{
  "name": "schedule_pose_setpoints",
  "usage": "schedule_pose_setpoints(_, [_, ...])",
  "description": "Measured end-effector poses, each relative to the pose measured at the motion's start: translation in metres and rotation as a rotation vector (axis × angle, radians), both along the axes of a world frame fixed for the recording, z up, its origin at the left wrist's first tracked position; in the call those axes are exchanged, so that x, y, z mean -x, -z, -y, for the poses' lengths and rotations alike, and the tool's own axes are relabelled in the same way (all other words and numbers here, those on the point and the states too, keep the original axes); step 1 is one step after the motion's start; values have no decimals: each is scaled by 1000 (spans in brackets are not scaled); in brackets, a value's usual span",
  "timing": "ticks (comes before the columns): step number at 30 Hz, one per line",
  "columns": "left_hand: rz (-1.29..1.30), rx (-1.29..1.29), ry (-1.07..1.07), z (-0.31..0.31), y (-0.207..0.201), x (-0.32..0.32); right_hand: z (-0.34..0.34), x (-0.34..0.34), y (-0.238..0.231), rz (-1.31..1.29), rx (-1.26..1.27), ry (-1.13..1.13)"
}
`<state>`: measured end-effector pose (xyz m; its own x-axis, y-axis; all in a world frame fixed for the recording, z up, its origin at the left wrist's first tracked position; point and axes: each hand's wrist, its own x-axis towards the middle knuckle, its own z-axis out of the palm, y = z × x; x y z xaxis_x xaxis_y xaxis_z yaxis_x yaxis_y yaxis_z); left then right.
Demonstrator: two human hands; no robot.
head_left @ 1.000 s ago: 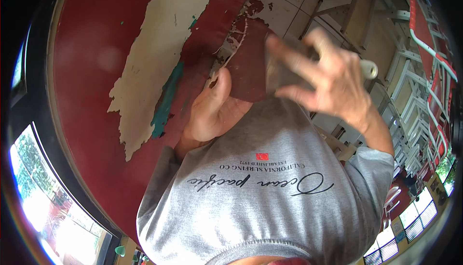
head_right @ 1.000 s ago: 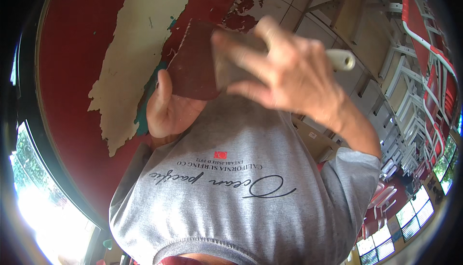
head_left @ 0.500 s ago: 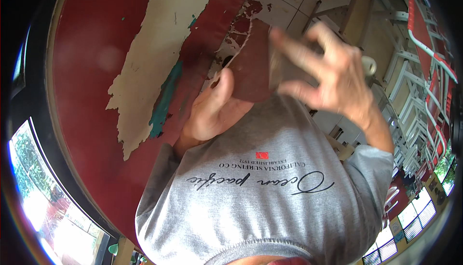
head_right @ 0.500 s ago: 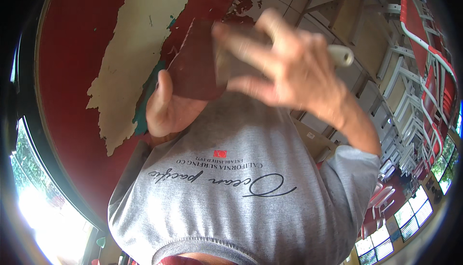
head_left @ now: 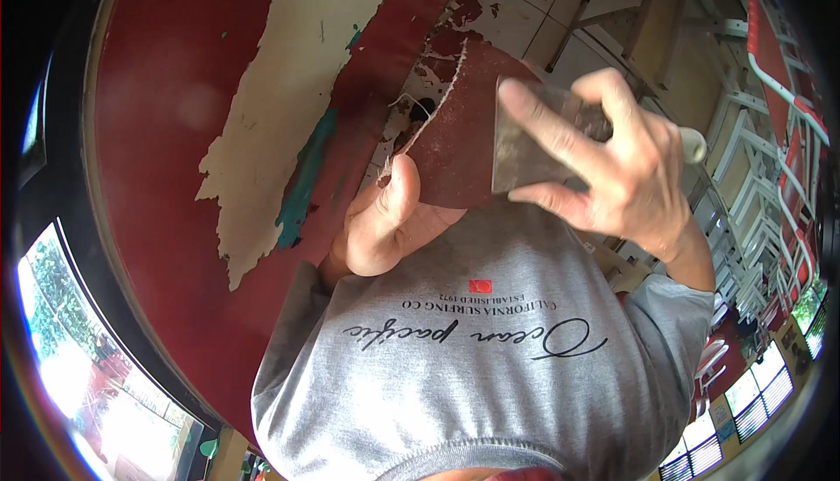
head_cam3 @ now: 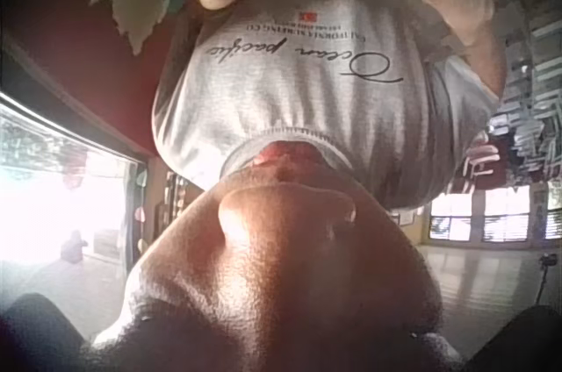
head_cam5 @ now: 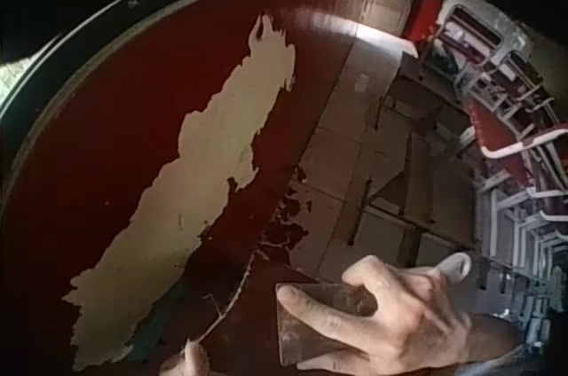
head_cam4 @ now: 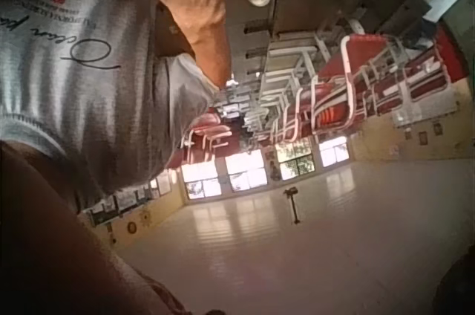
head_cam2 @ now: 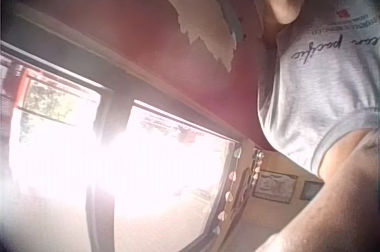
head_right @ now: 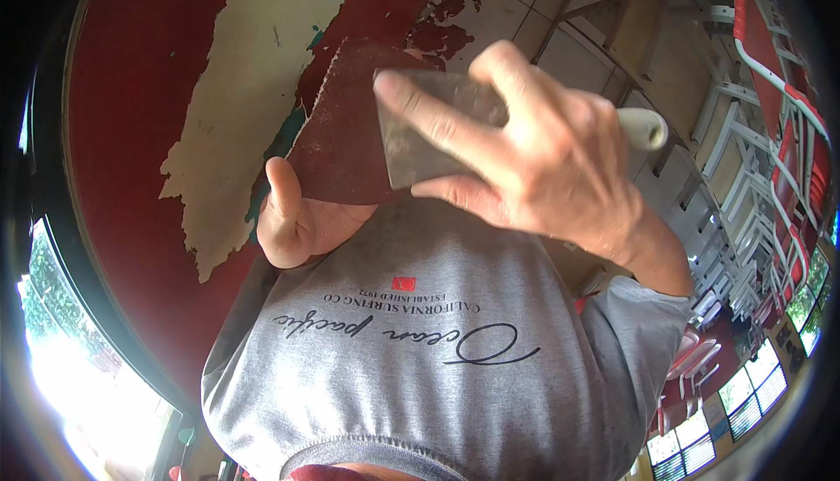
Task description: Scraping layers of old paint off a red wall using a putty knife and a secondary scraper tool.
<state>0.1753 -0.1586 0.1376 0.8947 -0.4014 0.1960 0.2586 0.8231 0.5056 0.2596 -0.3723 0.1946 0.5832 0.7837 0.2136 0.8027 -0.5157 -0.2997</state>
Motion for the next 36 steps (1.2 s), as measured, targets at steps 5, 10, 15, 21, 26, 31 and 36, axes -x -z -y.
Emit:
schedule_pose_setpoints(5, [-24,-14,40,-3,2,-2,-4,11,0,-59,44,-13])
schedule_pose_setpoints(10, [-28,-30,42,-5,4,2,-6,15,-2,-86,24,-59])
schedule_pose_setpoints(15, [-9,-89,46,-3,0,-1,-6,4,-5,-70,42,-11])
schedule_pose_setpoints(21, [-29,-32,50,-1,-1,3,-1,2,-8,-55,73,-1])
schedule_pose_setpoints(26, [-83,-50,49,-1,2,3,-1,-7,-7,-58,113,83])
schedule_pose_setpoints(31, [-72,-137,-9,2,2,1,-2,2,-8,-44,92,26])
schedule_pose_setpoints(36, [-227,-246,-83,-6,0,14,-9,12,2,-89,-22,-68])
